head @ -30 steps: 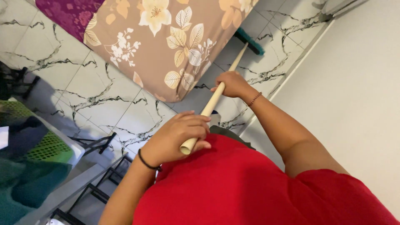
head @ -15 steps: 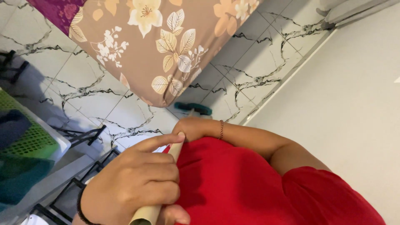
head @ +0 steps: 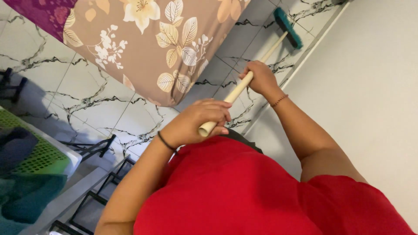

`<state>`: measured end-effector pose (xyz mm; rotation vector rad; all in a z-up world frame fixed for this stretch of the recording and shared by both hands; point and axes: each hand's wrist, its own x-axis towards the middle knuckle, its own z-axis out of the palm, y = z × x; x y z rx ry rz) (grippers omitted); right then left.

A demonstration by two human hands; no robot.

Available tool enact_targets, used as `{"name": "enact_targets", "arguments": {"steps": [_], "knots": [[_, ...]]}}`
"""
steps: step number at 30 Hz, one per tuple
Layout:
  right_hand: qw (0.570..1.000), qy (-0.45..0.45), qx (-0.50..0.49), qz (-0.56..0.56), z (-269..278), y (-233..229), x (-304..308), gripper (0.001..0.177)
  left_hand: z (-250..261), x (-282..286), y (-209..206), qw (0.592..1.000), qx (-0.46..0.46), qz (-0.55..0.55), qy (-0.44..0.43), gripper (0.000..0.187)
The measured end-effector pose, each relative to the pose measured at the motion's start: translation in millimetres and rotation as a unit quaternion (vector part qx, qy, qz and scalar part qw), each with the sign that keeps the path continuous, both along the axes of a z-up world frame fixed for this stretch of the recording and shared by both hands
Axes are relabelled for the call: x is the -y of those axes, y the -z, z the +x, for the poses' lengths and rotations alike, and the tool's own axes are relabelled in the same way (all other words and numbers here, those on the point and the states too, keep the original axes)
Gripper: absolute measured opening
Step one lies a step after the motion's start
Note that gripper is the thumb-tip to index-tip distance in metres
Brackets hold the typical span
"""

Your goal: The person is sweeping the floor in a room using a broom.

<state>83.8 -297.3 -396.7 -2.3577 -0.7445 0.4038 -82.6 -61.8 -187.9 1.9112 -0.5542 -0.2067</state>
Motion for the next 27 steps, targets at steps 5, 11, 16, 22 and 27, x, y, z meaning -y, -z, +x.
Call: {"name": "enact_targets", "arguments": {"steps": [5,11,16,22,27], "knots": [[0.996,-0.013,-0.036,-0.077,-58.2,44.4,-5.3,0.028,-63.1,-7.8,37.8,0.999,0.0,0.033,0.006,0.026],[0.997,-0.073,-0.007,-0.003,-182.5,49.2,-71.8,0.033,-180.3,-69.0,-10.0,0.997,-0.03,0.054,-0.052,0.025],[0.987,-0.143,-0.061,0.043,-298.0,21.3,-131.5,0.038,-289.2,-100.5,-79.4,0.988,-0.055,0.09,-0.113,0.025],[0.918,-0.349,-0.163,0.096,-390.9,-30.5,-182.5,0.028,-370.5,-118.9,-163.3,0.99,-0.002,0.094,-0.102,0.027],[0.869,-0.47,-0.147,0.045,-413.4,-70.8,-193.1,0.035,-397.3,-105.5,-192.9,0.994,0.044,0.039,-0.096,0.033]]}}
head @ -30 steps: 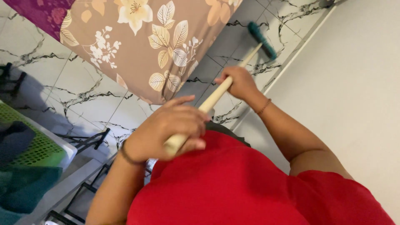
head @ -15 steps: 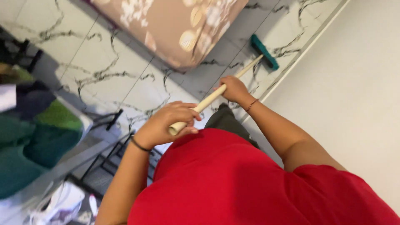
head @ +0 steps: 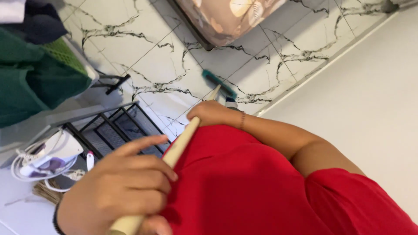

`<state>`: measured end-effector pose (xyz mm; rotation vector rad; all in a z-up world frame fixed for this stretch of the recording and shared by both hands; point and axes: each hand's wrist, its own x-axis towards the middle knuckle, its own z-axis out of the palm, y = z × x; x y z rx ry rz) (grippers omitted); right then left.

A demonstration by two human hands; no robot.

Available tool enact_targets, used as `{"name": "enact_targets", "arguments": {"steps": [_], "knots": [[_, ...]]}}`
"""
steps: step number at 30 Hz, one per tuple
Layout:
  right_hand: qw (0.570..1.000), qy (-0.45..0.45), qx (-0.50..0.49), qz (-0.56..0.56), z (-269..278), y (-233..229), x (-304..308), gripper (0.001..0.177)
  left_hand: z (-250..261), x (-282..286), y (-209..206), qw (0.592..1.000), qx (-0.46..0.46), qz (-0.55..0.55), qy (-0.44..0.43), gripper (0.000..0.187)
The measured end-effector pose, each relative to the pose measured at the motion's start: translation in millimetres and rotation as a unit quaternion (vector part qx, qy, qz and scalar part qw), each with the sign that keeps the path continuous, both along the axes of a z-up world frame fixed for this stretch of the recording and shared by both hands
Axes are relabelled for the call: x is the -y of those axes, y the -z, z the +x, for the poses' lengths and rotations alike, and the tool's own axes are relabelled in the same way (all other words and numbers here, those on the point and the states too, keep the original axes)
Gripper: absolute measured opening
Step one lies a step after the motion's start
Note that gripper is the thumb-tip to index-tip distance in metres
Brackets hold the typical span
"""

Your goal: The person is sweeping the floor in a room using a broom.

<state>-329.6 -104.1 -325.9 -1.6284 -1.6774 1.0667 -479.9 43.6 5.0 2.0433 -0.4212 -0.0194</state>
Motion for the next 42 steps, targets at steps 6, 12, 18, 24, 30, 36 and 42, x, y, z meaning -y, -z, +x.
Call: {"name": "enact_targets", "arguments": {"steps": [6,12,18,24,30,36,42], "knots": [[0.987,0.102,0.127,-0.017,53.1,0.5,28.1,0.047,-2.5,3.4,52.1,0.999,-0.01,-0.034,0.024,0.029],[0.986,0.062,0.135,-0.079,80.0,68.8,12.4,0.044,-17.8,16.6,120.9,0.995,-0.057,-0.001,-0.085,0.033],[0.989,-0.145,0.014,-0.041,-11.8,66.2,-66.3,0.025,-84.3,-12.1,37.2,0.987,0.015,0.034,-0.156,0.032],[0.928,-0.348,-0.133,-0.004,-75.2,-22.7,-136.3,0.024,-109.4,9.8,-4.0,0.965,0.079,0.08,-0.235,0.038],[0.941,-0.328,0.041,0.078,-41.9,-57.0,-224.3,0.036,-103.4,-14.2,4.6,0.941,0.099,0.089,-0.312,0.036],[0.959,-0.234,-0.015,0.16,74.1,17.0,-376.5,0.029,-33.1,-92.6,82.5,0.866,0.066,0.093,-0.487,0.031],[0.963,-0.208,0.051,0.164,180.7,103.2,-480.3,0.044,75.5,-184.8,163.1,0.877,0.077,0.089,-0.467,0.032]]}}
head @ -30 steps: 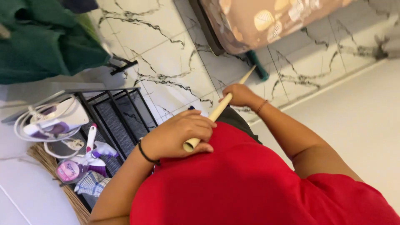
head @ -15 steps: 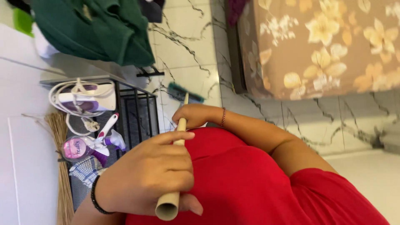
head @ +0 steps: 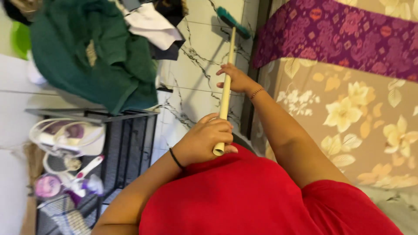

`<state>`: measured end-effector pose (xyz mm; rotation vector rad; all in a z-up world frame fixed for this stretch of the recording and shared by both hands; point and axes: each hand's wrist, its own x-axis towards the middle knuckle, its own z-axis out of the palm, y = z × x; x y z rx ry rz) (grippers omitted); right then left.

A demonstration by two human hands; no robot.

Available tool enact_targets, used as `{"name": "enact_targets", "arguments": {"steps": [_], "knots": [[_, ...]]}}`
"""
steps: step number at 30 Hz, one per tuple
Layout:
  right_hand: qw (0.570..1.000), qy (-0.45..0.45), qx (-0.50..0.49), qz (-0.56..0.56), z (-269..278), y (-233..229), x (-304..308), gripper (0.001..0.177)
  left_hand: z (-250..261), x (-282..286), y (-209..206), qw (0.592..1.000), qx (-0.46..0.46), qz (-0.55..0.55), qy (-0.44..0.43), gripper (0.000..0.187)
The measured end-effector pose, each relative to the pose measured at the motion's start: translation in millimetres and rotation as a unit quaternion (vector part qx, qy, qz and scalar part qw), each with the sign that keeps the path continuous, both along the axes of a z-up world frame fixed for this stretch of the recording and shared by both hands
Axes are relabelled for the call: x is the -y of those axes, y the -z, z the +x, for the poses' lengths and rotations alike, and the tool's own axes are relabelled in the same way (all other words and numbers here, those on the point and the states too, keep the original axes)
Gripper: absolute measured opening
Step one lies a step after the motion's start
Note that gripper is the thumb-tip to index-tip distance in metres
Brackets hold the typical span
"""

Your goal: The person is sweeping the floor in a room using a broom.

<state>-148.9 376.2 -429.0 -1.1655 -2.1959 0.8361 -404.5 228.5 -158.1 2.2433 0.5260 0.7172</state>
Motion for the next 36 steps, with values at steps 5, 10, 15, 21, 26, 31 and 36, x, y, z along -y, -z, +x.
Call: {"name": "enact_targets", "arguments": {"steps": [5,10,15,21,26,31,36], "knots": [[0.989,-0.089,-0.021,-0.12,-13.6,-26.8,-12.1,0.031,20.5,-64.9,-62.6,1.0,-0.025,0.012,0.011,0.034],[0.96,-0.192,0.105,-0.175,-61.9,-109.8,16.1,0.033,10.4,-105.3,-151.5,0.997,0.062,0.023,0.031,0.039],[0.881,-0.322,-0.231,-0.258,-61.9,-154.6,33.7,0.033,25.0,-126.4,-147.7,0.991,0.119,-0.065,0.025,0.041],[0.965,-0.238,0.059,-0.095,-28.5,-151.0,-49.8,0.038,19.8,-165.8,-175.5,0.969,0.114,0.031,0.215,0.036],[0.999,-0.033,0.036,0.002,5.9,-142.4,-164.1,0.035,30.0,-221.5,-96.3,0.993,0.035,0.059,0.097,0.035],[0.997,0.038,0.062,0.032,39.5,-71.3,-263.9,0.037,58.3,-300.1,26.2,0.999,-0.006,0.005,0.045,0.029],[0.987,0.005,0.161,-0.002,25.1,-58.2,-300.5,0.042,51.8,-365.1,22.3,0.996,-0.061,0.002,0.058,0.033]]}}
